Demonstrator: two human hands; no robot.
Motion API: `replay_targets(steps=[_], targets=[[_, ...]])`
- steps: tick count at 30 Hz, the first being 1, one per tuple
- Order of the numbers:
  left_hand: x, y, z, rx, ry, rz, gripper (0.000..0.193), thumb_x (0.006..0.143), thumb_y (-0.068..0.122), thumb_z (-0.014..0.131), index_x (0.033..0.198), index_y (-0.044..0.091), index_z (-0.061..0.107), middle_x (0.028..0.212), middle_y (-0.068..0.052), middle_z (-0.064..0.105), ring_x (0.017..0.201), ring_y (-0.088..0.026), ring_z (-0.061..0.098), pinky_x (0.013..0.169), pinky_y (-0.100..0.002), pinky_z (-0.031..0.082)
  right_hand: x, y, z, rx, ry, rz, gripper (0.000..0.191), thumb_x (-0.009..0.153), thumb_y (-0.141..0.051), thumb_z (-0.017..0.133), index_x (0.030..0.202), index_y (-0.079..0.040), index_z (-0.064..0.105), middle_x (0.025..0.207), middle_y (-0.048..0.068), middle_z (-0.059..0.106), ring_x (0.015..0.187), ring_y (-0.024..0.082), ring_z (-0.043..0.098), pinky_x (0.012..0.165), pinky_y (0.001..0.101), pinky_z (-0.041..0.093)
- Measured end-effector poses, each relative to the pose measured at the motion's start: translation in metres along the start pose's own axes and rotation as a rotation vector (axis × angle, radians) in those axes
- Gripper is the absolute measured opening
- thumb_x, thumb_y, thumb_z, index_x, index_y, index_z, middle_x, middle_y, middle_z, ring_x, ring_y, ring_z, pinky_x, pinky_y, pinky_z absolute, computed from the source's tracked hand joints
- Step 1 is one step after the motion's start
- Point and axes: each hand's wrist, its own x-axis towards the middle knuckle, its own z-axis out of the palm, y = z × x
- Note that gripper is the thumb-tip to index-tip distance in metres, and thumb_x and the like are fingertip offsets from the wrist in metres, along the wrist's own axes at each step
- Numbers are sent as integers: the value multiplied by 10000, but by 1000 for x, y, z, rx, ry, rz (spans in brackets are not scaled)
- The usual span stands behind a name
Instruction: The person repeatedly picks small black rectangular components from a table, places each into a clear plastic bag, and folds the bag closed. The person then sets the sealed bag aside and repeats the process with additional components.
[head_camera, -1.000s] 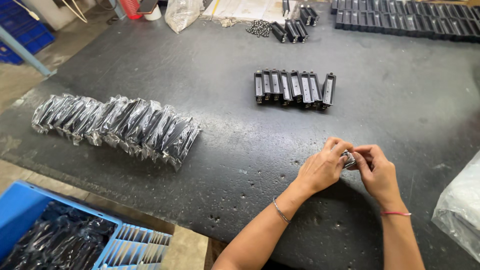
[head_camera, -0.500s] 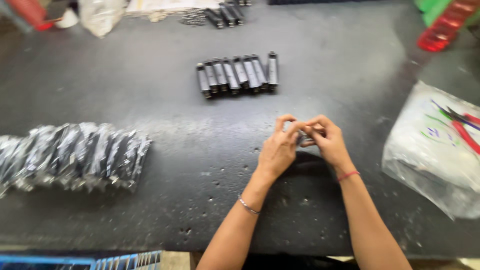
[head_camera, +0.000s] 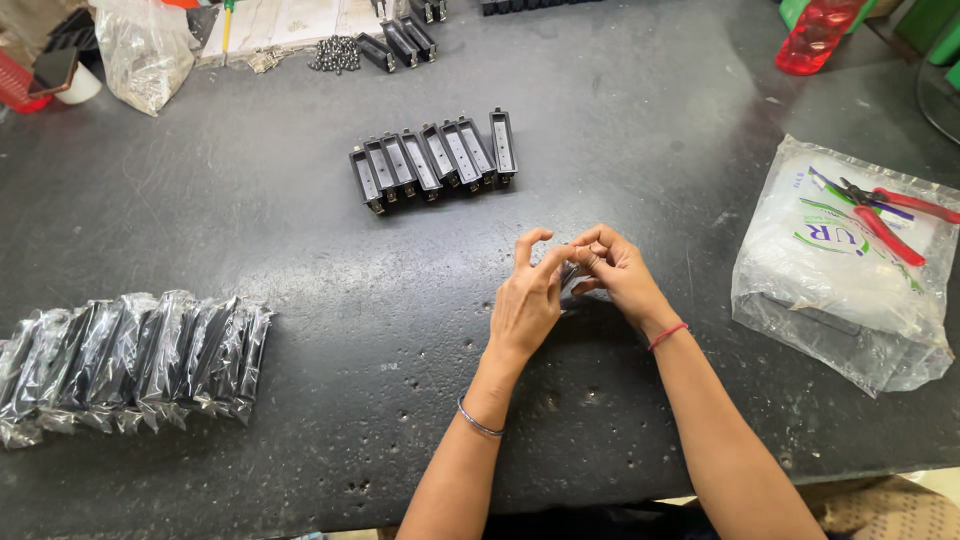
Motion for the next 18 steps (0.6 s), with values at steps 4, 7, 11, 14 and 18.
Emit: replay_targets(steps=[4,7,11,14,18], targets=[[2,2,-1,20,-3,-29,268,965,72,584,1177,231,628,1430,-125,511,753,-370,728,635,-478,577,1,3,-1,17,-19,2,156,1026,-244,615,1100,-114,660,950,2,674,902,101,676,738,316,624],[3,3,-2,11,-12,-83,208,979,105,580,1149,216,626,1430,-127,511,764,-388,724,634,-489,572,1,5,-2,67,-54,8,214,1040,-276,578,1117,-95,662,1027,5,692,915,113,681,781,317,622],[3,1,-3,-27,4,-112,180,982,111,572,1141,181,616,1446,-136,502,799,-416,719,664,-506,567,0,-1,-2,107,-104,14,352,1037,-350,508,1172,-74,681,1082,47,733,975,154,727,830,327,628],[3,-2,-3,-52,26,-118,165,994,118,566,1152,150,601,1459,-142,505,848,-439,709,697,-522,564,-3,-9,0,2,-153,-43,292,993,-232,632,1233,-68,652,1123,87,729,1040,159,709,870,342,637],[4,-6,0,-105,67,-113,173,1002,115,552,1174,130,559,1477,-159,500,896,-452,705,730,-528,567,-7,-13,14,-111,-64,-93,301,914,-127,729,1195,-40,668,1112,95,745,1011,150,709,845,319,611]])
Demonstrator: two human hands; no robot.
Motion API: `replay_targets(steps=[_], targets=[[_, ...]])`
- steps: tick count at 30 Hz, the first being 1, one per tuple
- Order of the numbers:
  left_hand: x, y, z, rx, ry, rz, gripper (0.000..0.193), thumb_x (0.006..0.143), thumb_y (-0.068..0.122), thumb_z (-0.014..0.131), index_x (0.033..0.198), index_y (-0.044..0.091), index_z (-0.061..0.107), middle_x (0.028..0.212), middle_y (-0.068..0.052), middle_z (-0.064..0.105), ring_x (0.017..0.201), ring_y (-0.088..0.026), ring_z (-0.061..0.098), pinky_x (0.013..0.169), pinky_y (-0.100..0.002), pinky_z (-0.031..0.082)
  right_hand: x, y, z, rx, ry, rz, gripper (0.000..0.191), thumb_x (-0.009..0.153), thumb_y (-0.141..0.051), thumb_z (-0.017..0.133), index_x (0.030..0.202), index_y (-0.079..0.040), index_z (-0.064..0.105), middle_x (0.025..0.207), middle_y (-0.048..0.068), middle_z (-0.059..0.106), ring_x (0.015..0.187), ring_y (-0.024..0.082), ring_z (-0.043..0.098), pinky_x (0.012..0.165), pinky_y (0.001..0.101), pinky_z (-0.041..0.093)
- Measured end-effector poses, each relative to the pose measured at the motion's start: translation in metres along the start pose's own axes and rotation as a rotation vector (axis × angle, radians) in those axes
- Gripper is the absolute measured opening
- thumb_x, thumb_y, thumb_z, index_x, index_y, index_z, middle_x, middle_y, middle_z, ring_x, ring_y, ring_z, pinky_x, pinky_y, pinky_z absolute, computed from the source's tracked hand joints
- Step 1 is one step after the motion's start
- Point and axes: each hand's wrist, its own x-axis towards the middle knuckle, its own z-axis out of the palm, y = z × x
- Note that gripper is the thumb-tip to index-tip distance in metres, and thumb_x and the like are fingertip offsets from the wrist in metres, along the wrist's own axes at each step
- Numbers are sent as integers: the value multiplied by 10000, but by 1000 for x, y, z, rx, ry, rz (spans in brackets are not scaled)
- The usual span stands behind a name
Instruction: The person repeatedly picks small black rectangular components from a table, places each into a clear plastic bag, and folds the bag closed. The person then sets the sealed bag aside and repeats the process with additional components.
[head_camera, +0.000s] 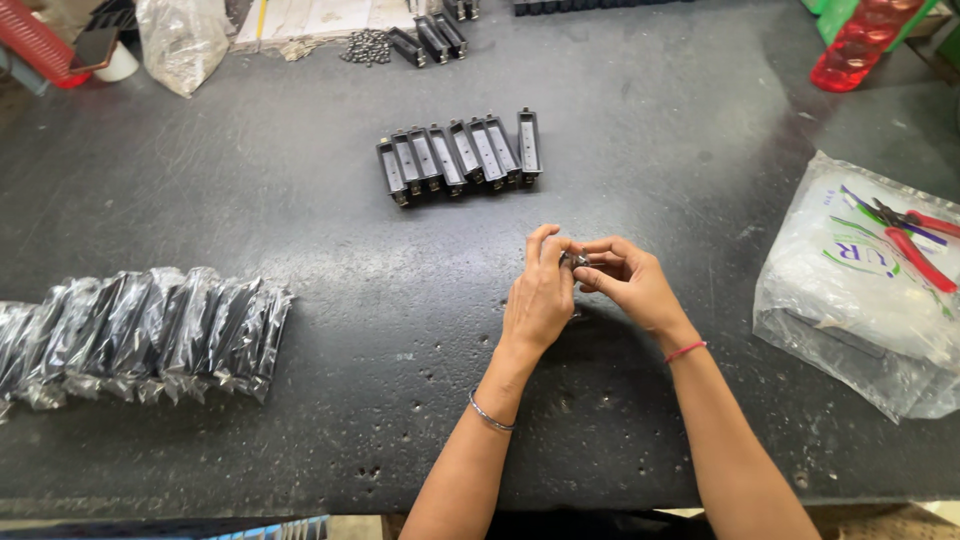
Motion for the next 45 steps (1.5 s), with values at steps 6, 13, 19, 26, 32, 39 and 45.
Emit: replay_targets(steps=[6,13,19,26,32,39,45], targets=[[-1,-12,8,-7,60,-20,265,976,146,602,1198,109,463,1477,-163,492,878,-475,685,708,-545,543,1,2,15,-57,125,-64,209,933,-94,712,1128,-17,705,1029,80,759,930,137,718,820,297,607],[1,-39,45,17,6,-91,364,990,211,530,1324,101,436,1394,-205,506,1024,-492,636,841,-575,508,4,23,6,-271,284,-164,132,986,-75,715,1061,24,671,961,107,722,878,153,696,793,301,582],[16,-75,45,10,-184,-86,783,739,343,768,1412,72,471,1135,-227,707,1062,-386,700,916,-464,552,27,57,-16,-137,251,-248,167,1074,-11,684,1130,93,565,1055,154,710,962,241,709,905,371,600],[7,-42,-39,329,-109,-234,558,791,221,752,1322,153,596,1067,-145,736,960,-302,727,839,-424,584,30,43,-9,124,0,-108,238,1103,-143,532,1284,11,546,1320,102,636,1172,258,664,932,403,589],[-15,-53,-201,979,503,-220,423,901,75,679,1306,149,586,1055,-163,652,975,-325,656,816,-462,560,28,28,-12,22,92,-9,265,1148,-177,510,1294,35,570,1285,171,656,1121,272,666,906,401,578],[-49,-92,-287,1221,515,-413,481,895,92,653,1361,205,625,1173,-108,635,1133,-335,587,918,-496,480,33,37,-14,31,93,-11,255,1135,-189,529,1234,31,612,1213,147,684,1052,243,684,875,368,580],[-38,-79,-273,1453,625,-348,509,778,166,696,1277,152,600,1412,-189,536,1307,-400,495,1033,-581,383,35,44,-16,31,102,2,255,1123,-212,538,1202,11,635,1180,130,694,1026,223,686,850,356,579]])
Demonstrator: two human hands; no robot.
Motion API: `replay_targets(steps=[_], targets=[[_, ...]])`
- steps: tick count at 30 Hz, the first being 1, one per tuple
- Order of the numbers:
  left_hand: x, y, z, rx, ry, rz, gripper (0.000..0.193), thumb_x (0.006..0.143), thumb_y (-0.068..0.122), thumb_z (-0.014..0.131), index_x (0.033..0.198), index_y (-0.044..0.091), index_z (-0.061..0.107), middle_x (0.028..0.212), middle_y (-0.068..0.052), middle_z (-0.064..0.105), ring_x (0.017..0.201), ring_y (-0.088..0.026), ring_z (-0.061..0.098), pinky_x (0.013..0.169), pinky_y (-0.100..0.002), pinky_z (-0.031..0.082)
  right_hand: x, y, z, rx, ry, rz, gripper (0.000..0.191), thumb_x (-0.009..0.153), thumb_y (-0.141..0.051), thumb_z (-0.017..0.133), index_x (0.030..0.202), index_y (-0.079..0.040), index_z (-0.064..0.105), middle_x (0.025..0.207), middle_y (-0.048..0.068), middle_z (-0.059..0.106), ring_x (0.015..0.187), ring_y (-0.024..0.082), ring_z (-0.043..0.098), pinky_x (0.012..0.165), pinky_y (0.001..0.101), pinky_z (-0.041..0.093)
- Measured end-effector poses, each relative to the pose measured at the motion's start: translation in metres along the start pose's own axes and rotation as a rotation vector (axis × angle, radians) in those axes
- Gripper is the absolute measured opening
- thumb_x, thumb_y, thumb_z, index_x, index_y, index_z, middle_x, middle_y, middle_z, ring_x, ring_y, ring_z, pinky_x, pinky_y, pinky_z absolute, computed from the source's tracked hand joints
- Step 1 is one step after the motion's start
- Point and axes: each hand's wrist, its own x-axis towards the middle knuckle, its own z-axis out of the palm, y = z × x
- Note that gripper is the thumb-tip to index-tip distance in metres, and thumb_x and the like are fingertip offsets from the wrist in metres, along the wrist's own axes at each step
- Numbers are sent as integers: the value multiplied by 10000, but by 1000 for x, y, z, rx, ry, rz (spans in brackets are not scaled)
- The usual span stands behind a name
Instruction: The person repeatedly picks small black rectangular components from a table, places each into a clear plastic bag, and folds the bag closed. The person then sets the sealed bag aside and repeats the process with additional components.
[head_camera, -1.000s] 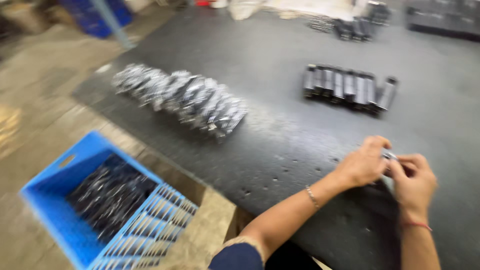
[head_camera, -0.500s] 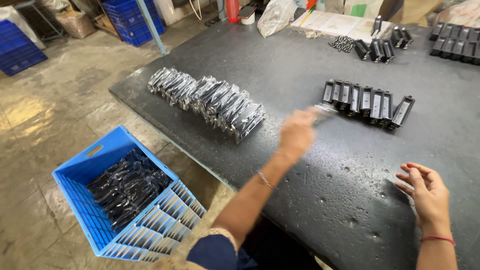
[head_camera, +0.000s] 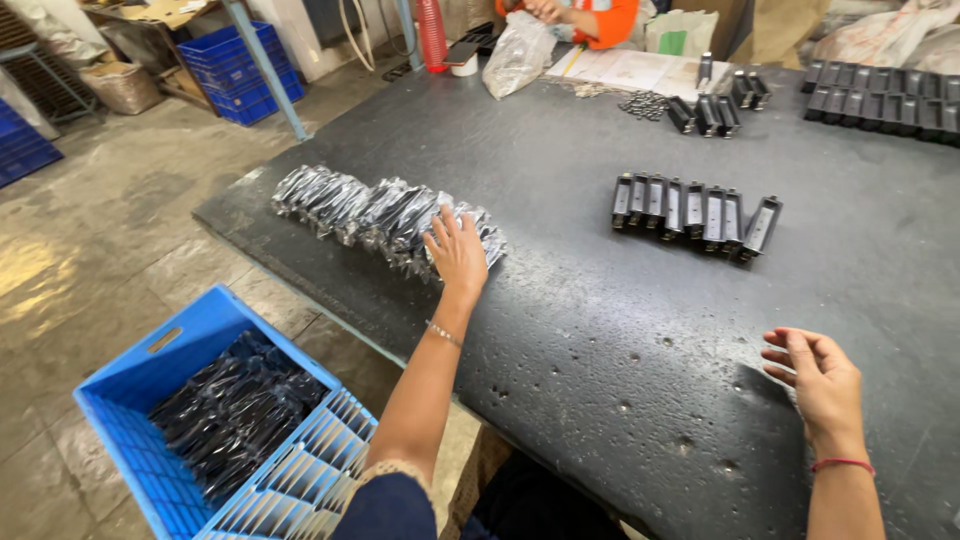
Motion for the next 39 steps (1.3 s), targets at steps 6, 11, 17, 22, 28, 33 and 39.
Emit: replay_targets(steps=[6,11,17,22,28,33,39], targets=[[-23,90,-155,-944,-277,564,384,981,217,677,1315,32,628,1271,-185,669,1147,-330,672,987,-439,520,-2,6,-4,-23,48,-22,255,1103,-217,553,1177,8,646,1139,123,703,982,210,694,818,333,576],[-99,146,-322,-1110,-274,1201,273,943,125,598,1194,70,688,1203,-124,718,1005,-279,723,822,-389,584,-3,3,-11,0,52,-9,240,1096,-215,558,1172,-5,645,1121,110,713,965,192,697,800,308,574],[-85,137,-312,-1130,-243,1246,256,937,147,603,1165,76,696,1162,-121,727,977,-277,727,803,-392,585,-5,-2,-16,-68,72,-34,228,1128,-204,546,1176,-1,639,1116,113,722,954,186,702,789,300,576],[-104,160,-336,-1127,-259,1263,245,932,166,608,1141,81,703,1129,-119,734,954,-276,730,787,-395,585,-7,-5,-13,-52,56,-32,225,1116,-200,551,1168,-2,644,1096,119,722,952,184,709,787,295,582],[-102,162,-337,-1127,-291,1301,233,926,188,613,1111,87,711,1088,-116,743,926,-274,734,768,-398,585,-7,-8,-12,-48,47,-29,229,1111,-206,546,1165,-5,643,1089,117,727,955,182,714,790,293,587],[-102,170,-339,-1152,-314,1326,225,921,206,618,1087,92,717,1055,-114,751,903,-273,737,752,-401,585,-7,-7,-16,-46,52,-33,223,1113,-204,547,1164,-8,640,1090,119,730,945,185,713,783,296,587],[-108,155,-340,-1139,-302,1331,219,914,228,623,1058,99,725,1014,-111,760,875,-271,741,733,-404,585,-7,-9,-13,-66,46,-23,224,1120,-217,543,1172,-17,631,1095,115,731,949,178,717,781,296,585]])
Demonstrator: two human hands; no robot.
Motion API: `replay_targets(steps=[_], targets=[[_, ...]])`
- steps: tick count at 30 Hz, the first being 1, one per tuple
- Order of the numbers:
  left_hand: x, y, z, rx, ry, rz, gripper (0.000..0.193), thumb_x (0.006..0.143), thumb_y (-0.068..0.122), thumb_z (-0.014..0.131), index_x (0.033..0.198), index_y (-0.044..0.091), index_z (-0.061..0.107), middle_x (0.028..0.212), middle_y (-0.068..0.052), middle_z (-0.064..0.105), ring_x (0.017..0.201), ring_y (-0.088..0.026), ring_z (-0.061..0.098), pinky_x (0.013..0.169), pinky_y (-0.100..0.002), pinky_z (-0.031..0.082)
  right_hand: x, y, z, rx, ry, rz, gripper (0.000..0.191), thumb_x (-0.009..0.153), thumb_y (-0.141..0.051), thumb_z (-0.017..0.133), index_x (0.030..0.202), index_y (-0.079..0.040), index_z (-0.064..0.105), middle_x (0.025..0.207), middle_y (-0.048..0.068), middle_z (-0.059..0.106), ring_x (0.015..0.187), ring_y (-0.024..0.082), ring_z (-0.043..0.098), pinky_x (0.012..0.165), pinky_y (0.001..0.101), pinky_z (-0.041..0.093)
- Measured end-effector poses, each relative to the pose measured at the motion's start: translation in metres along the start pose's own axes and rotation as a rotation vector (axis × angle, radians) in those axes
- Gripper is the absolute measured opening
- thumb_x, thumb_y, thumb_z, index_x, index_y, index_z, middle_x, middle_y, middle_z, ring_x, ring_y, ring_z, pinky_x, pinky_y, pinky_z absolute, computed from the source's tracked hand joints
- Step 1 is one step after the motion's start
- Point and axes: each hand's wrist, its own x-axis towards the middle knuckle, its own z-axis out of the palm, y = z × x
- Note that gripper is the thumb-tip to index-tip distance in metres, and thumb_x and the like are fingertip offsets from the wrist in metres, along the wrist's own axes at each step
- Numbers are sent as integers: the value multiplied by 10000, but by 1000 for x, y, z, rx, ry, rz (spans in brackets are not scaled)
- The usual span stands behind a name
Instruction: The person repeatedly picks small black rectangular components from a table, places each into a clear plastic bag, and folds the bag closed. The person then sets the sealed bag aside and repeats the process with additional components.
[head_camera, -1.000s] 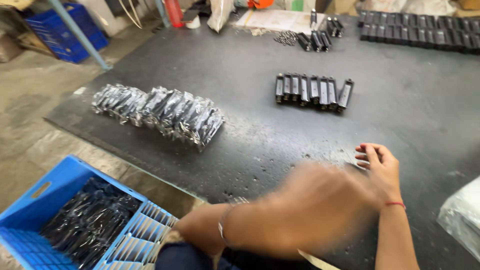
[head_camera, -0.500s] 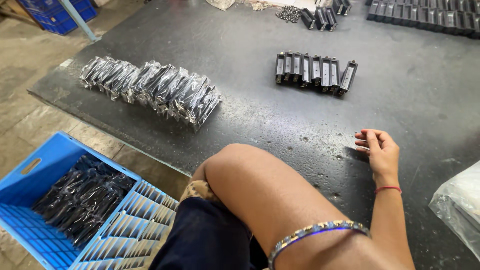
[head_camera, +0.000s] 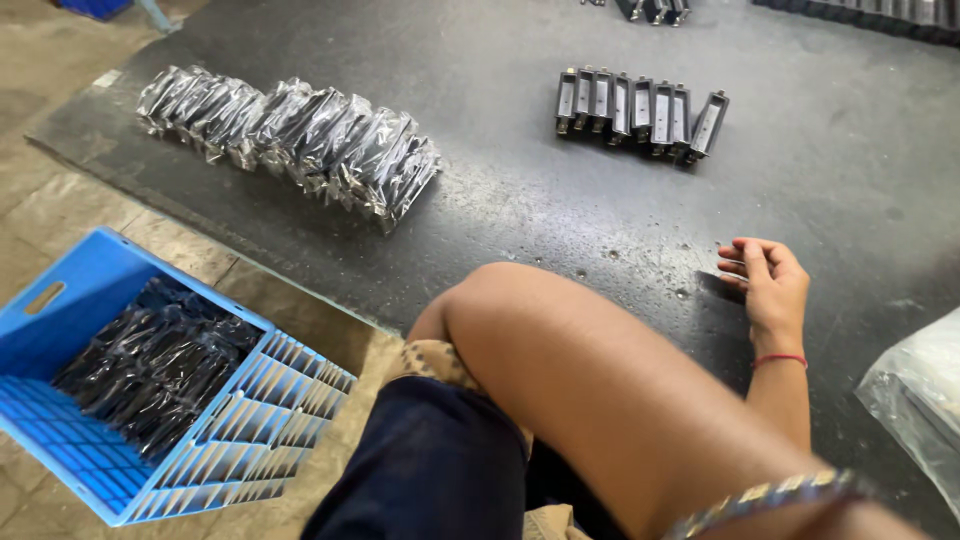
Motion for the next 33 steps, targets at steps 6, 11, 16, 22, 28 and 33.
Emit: replay_targets(steps=[6,11,16,22,28,33], targets=[[0,-17,14,-30,14,33,216,908,250,629,1029,105,733,974,-108,769,847,-269,745,713,-407,586,-6,-2,4,-3,21,-2,220,1096,-213,565,1150,-17,651,1055,106,731,921,159,711,777,289,589],[9,-11,20,-58,6,40,217,903,269,633,1004,110,740,940,-106,777,823,-268,749,697,-410,586,-9,1,6,-22,68,50,204,1057,-214,586,1104,-37,676,1016,80,752,868,128,709,738,265,575],[7,-37,30,-106,-119,-123,220,898,287,638,980,115,747,906,-104,784,800,-267,752,681,-413,586,-10,5,6,7,52,34,211,1037,-201,590,1111,-30,688,1013,76,749,868,118,696,739,264,569],[-18,-241,143,-850,137,-960,287,916,274,681,1121,77,724,884,-76,780,636,-138,732,613,-304,559,-10,10,1,-82,70,76,224,1032,-191,590,1119,-12,693,996,96,762,832,112,700,740,259,574],[-66,-322,233,-851,829,-1125,182,927,135,643,1073,53,714,914,-59,758,655,-120,705,561,-283,563,-10,12,-2,-138,114,111,223,1023,-177,584,1117,-16,707,974,101,772,791,116,687,706,259,574],[-59,-318,241,-951,959,-1092,164,951,119,611,1092,63,673,918,-42,747,630,-121,697,553,-284,572,-22,0,5,-254,164,99,220,1022,-184,599,1104,-21,721,964,88,772,789,109,682,701,259,564]])
